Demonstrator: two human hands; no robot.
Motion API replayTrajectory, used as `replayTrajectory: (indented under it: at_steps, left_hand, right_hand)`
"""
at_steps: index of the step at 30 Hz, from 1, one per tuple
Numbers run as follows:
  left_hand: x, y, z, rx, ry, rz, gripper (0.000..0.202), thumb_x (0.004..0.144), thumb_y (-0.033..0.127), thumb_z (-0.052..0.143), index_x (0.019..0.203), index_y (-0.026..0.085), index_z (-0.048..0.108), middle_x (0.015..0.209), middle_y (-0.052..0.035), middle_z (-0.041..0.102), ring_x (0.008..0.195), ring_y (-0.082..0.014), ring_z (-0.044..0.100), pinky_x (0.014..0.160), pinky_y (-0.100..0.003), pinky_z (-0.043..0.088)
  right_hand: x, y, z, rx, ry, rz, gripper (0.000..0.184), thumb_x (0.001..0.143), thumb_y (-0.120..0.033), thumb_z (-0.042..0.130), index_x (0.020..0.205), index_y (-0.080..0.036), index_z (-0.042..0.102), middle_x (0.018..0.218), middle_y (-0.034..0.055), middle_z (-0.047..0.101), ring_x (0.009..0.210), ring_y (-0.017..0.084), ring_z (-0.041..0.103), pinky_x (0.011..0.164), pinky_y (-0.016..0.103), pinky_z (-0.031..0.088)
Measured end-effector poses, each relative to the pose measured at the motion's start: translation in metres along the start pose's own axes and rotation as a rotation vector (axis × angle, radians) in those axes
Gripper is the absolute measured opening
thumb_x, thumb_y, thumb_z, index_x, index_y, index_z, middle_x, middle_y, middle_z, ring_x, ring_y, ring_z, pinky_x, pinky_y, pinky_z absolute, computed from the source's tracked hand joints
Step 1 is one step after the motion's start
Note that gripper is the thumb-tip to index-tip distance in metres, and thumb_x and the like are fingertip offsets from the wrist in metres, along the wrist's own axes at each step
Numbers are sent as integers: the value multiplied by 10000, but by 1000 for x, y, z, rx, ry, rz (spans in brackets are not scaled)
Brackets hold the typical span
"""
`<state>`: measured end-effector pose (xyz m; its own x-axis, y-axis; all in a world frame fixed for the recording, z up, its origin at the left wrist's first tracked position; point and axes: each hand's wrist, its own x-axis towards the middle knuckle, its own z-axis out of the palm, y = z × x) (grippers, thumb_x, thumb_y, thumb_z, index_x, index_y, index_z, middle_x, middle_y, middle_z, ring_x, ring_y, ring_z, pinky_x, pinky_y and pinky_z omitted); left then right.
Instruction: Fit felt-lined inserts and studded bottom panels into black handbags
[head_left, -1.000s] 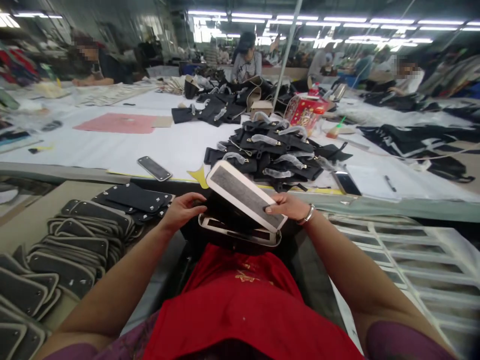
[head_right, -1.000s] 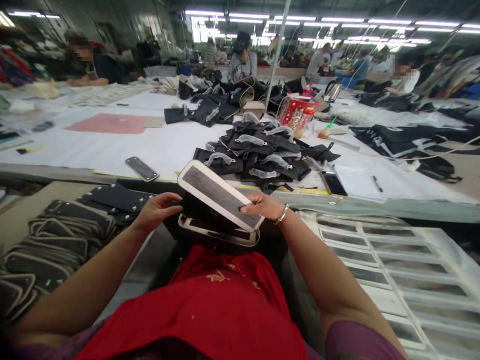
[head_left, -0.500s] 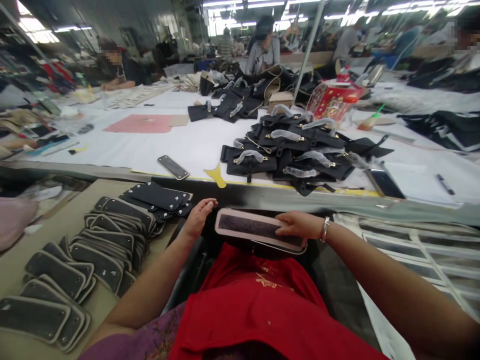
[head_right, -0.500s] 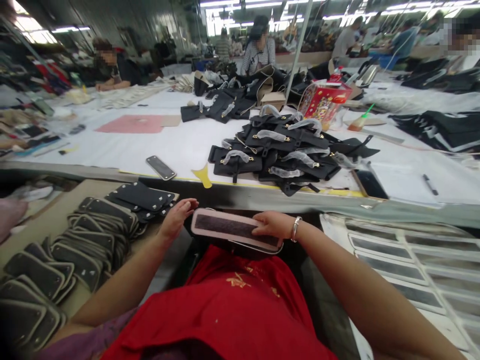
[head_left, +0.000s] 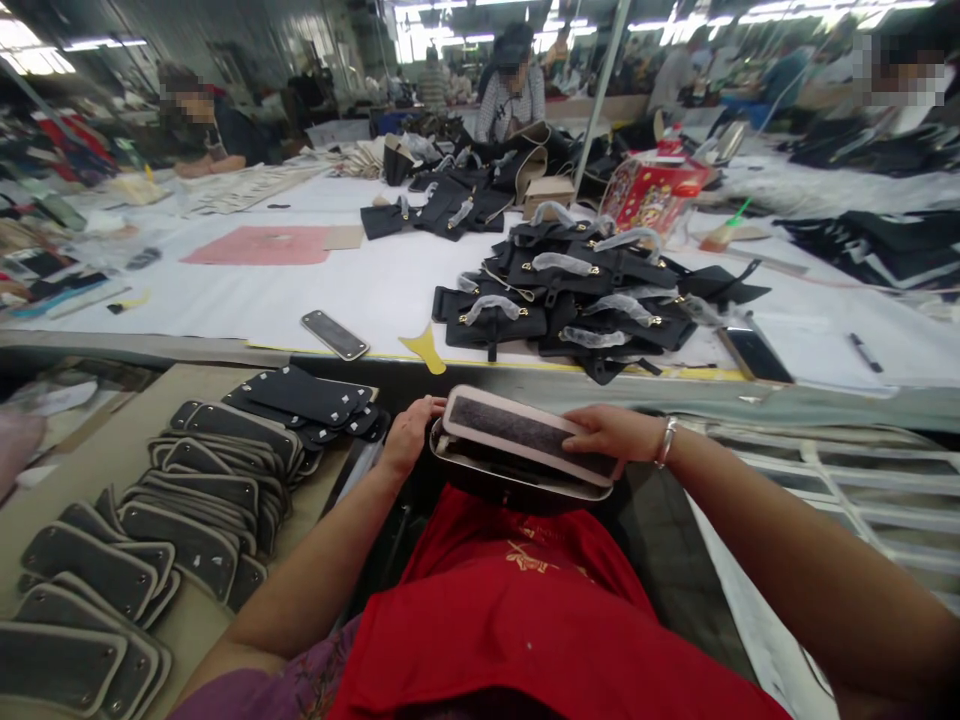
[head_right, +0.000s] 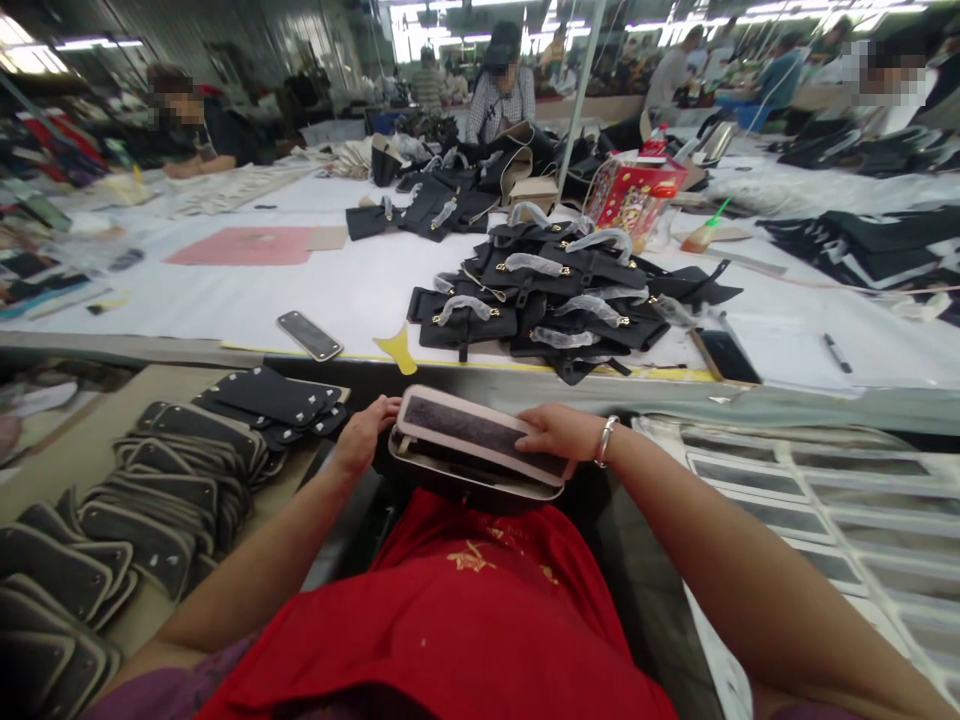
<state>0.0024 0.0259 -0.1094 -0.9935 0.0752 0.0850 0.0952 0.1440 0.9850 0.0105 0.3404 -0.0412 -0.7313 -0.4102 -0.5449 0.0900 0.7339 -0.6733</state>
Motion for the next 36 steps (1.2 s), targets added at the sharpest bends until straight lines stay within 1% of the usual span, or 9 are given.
replayTrajectory:
  at_steps: [3,8,12,16,19,22,28,31,36]
  left_hand:
    - [2,2,1,156,-21,24,551,869,530,326,731,154,703,1089,-92,620,1067,-223,530,981,-348,352]
    - [5,-4,-3,131,-8,-17,615,874,564,238,790,152,688,1131,-100,602,1085,-224,525,977,-365,352]
    - [4,-7,-8,357,-63,7,371,763,516,523,696,168,634,1128,-109,587,1060,-241,532,961,-365,361]
    - [6,-7,-9,639,-96,152,288,747,438,561,629,176,581,1137,-126,567,1074,-260,508,957,-403,360]
    - [13,-2,-6,869,-141,285,298,741,430,574,587,176,601,1136,-131,569,1111,-295,468,976,-425,337]
    - [21,9,-1,1060,-246,340,288,708,428,624,581,170,650,1173,-132,562,1170,-352,408,992,-480,293]
    - [29,28,10,1262,-465,523,74,662,253,697,662,180,695,1304,-124,485,1266,-400,294,1025,-600,79]
    - [26,33,15,1256,-546,656,227,659,158,682,884,185,690,1347,-134,437,1287,-393,272,1039,-594,64]
    - [6,41,48,1069,-763,748,425,798,312,554,1204,190,526,1255,-133,522,1193,-309,437,1026,-464,284]
  right_hand:
    - [-8,6,-11,-22,47,-60,328,697,-464,609,860,-181,605,725,27,631,610,177,574,472,240,445]
    - [3,-5,0,-266,12,-130,256,742,-392,570,861,-172,624,710,34,629,613,175,568,531,253,423]
    - [14,-18,16,-451,35,-163,302,749,-334,575,1014,-195,610,755,35,636,590,167,567,543,252,400]
    - [9,-12,29,-516,124,-300,637,776,-315,566,1361,-229,329,957,61,644,774,210,606,673,272,423]
    - [5,-2,39,-650,150,-428,589,838,-303,498,1388,-245,295,1117,87,591,917,222,584,748,282,415]
    - [5,3,46,-828,157,-420,512,878,-314,434,1377,-279,326,1095,90,578,796,195,598,646,266,414]
    - [15,0,44,-976,115,-450,505,868,-339,442,1357,-262,343,1123,100,529,866,203,566,614,256,408]
    - [22,-3,39,-1024,83,-416,450,849,-331,485,1291,-276,422,1193,99,474,882,205,555,638,268,415]
    - [27,-12,38,-1059,15,-392,414,842,-353,513,1249,-294,469,1132,86,486,827,196,559,633,282,428]
